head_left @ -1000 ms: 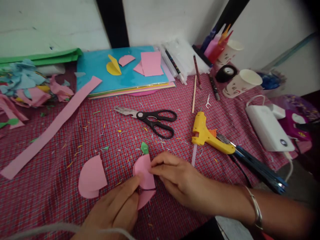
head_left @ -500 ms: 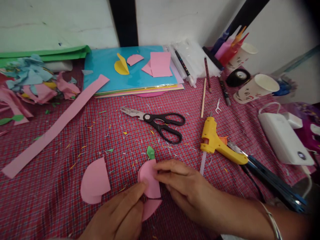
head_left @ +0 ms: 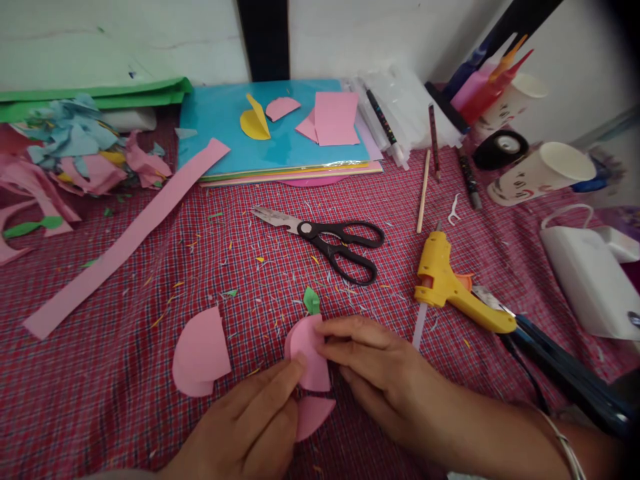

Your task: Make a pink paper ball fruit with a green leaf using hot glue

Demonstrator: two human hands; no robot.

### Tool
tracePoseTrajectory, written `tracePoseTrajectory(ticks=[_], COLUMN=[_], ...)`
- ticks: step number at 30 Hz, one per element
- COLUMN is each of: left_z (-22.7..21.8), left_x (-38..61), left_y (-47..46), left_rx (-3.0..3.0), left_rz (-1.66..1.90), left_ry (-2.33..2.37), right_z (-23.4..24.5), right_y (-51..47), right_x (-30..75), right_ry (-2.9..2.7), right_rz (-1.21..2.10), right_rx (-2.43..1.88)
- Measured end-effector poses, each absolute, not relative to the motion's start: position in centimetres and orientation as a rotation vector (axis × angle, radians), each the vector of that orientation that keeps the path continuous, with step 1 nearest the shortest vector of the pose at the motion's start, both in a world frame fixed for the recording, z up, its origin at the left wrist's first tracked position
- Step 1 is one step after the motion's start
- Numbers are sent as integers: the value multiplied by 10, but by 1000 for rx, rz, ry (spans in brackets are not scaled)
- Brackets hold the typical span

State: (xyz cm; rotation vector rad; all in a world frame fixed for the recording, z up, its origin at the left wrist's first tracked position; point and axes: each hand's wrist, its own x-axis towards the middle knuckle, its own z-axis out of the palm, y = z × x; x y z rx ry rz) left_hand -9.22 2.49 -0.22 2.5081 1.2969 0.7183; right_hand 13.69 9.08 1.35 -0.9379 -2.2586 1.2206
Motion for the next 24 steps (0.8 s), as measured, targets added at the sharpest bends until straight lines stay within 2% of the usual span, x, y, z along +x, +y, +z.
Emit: tracePoseTrajectory(ticks=[9, 24], left_z=[9, 18], left_x=[-94, -104], left_y=[29, 38], left_rx=[2811, 2273], left_rz=[533, 582], left_ry=[1135, 1320], right_z=[15, 18], right_y=[93, 102], right_x=[137, 143], right_ry=[-2249, -2132], right_rz=[1240, 1335], right_rx=[-896, -788])
